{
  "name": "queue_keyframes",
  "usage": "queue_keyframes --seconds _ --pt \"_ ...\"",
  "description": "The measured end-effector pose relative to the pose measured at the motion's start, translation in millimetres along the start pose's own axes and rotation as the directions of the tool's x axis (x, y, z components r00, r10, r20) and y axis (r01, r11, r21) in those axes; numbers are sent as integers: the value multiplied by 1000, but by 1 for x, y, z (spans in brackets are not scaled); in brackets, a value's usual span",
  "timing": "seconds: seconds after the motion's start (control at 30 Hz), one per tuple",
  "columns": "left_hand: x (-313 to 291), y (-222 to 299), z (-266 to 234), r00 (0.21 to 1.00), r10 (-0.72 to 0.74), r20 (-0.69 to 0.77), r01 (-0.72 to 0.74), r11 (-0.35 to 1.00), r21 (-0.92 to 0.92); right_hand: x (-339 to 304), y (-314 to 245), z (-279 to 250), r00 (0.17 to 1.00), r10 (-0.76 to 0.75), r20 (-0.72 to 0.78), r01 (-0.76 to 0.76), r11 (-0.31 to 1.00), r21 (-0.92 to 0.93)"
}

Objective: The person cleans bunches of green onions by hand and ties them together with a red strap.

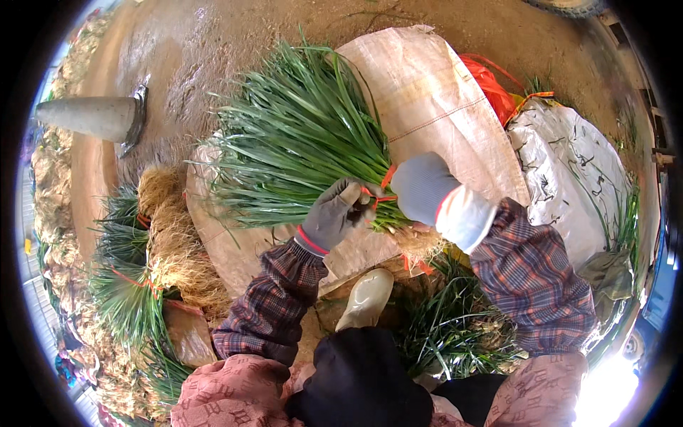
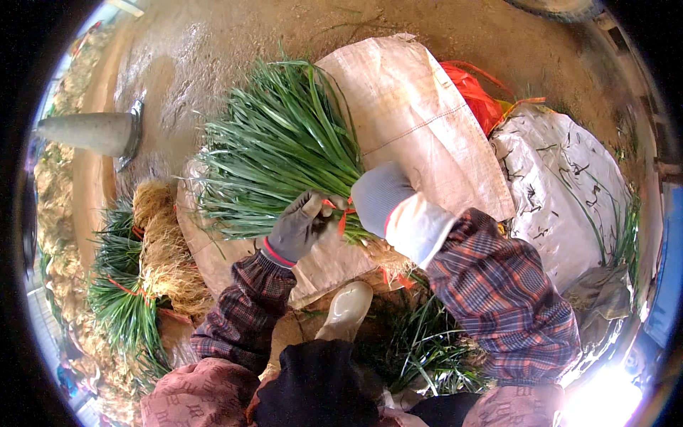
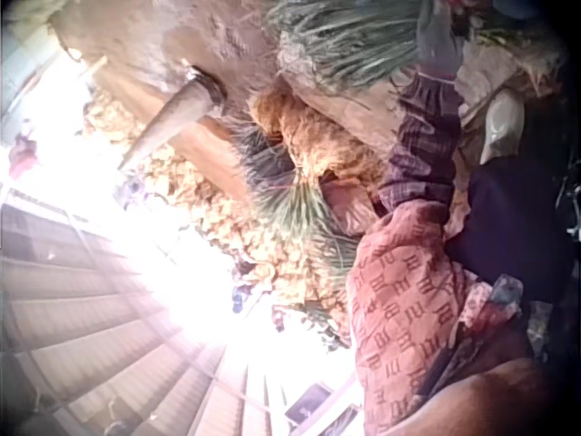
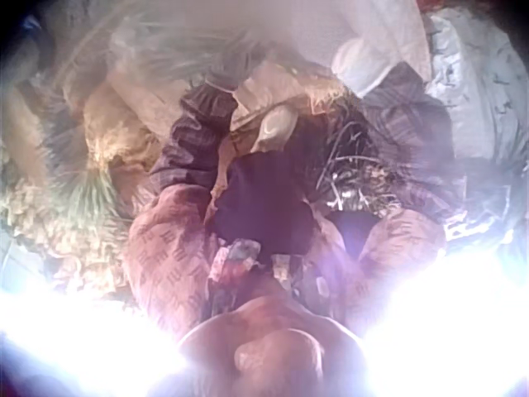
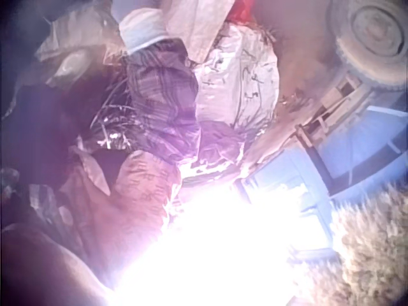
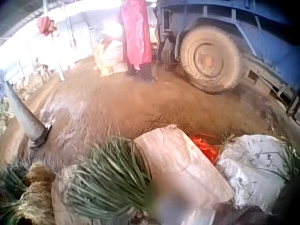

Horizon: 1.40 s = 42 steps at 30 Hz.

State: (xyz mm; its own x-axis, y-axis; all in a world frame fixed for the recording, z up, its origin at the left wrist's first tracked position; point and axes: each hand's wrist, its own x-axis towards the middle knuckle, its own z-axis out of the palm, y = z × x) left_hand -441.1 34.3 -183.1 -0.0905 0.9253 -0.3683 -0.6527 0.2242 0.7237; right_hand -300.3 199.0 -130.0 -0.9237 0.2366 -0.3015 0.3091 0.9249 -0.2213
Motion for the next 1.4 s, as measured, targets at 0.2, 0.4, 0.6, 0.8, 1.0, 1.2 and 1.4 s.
queue_keyframes --seconds 0.2,0.4,0.6,0.8,1.0,1.2,1.4 --pt "7 -26 -2 979 -166 -121 65 807 -587 5 -19 20 976 183 122 -115 -50 992" --pt "-12 -49 15 989 -109 -100 5 704 -710 80 -42 44 815 463 -349 60 530 846" --pt "-18 -67 9 810 -285 -513 94 926 -366 137 5 97 695 685 -221 -151 440 885" --pt "-14 -70 -24 897 -80 -435 69 997 -42 143 20 137 541 838 -69 -72 128 989" --pt "-21 -45 -7 857 433 -279 60 453 889 126 34 113 677 726 123 -7 -161 987" --pt "-3 -17 12 925 293 -240 27 580 814 48 -9 20 795 570 -209 243 17 970" --pt "-5 -48 42 865 202 -460 124 802 584 60 -7 -18 780 597 -188 76 207 975"
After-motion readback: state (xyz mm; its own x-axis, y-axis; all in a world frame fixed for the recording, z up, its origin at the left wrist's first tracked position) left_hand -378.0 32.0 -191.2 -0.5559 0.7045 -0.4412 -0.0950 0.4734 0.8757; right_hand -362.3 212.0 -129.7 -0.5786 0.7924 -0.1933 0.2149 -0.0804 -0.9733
